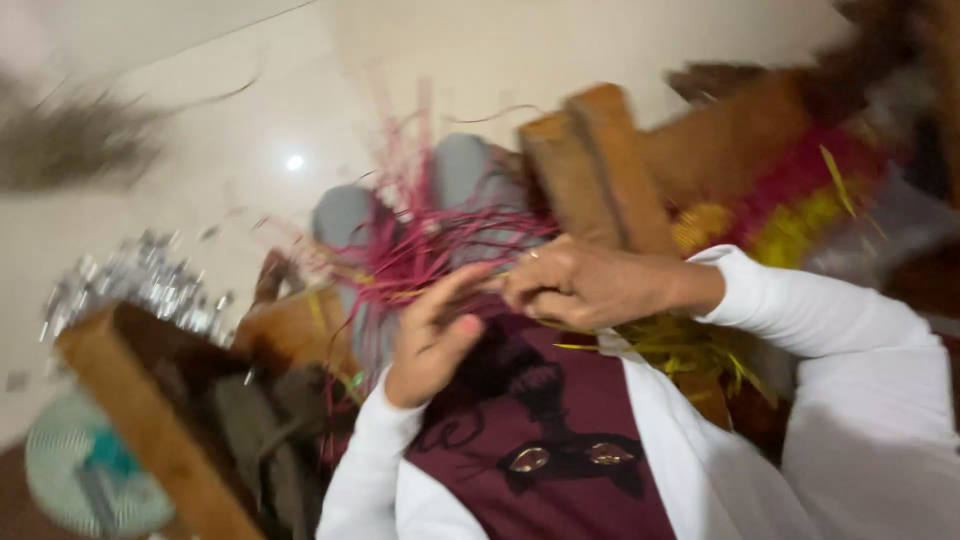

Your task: Weaving colored fibers together to form the sides of a basket

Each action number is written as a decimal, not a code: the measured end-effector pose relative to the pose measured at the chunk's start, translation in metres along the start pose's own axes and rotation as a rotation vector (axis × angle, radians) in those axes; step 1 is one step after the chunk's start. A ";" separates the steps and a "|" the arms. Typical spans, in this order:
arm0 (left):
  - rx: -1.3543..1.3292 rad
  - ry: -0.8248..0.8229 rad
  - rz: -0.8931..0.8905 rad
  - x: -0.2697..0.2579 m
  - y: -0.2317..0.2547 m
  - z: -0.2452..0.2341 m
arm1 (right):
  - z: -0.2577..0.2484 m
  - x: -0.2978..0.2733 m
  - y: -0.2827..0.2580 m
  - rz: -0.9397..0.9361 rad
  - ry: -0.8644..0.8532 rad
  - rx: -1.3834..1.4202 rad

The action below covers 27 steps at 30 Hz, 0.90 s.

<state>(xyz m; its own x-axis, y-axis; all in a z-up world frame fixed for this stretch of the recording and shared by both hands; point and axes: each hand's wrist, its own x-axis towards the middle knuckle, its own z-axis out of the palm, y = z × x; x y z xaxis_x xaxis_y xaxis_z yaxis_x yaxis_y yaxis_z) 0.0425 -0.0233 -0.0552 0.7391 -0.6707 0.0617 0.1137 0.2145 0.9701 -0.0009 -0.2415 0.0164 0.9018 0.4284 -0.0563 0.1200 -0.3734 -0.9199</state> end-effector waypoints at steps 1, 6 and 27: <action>-0.317 -0.127 -0.033 0.004 -0.001 0.004 | 0.005 0.020 -0.008 -0.087 0.047 -0.015; -0.723 0.087 0.006 -0.003 0.010 -0.013 | 0.012 0.092 -0.015 -0.250 0.144 -0.131; -0.668 0.531 -0.138 -0.063 -0.003 -0.109 | -0.140 0.060 0.220 -0.012 0.864 -0.731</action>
<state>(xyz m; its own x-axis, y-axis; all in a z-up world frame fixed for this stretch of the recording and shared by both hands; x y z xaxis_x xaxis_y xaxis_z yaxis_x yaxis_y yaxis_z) 0.0683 0.0961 -0.0877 0.8833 -0.3364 -0.3265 0.4687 0.6398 0.6090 0.1372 -0.4131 -0.1352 0.8495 -0.1715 0.4990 0.0882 -0.8862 -0.4548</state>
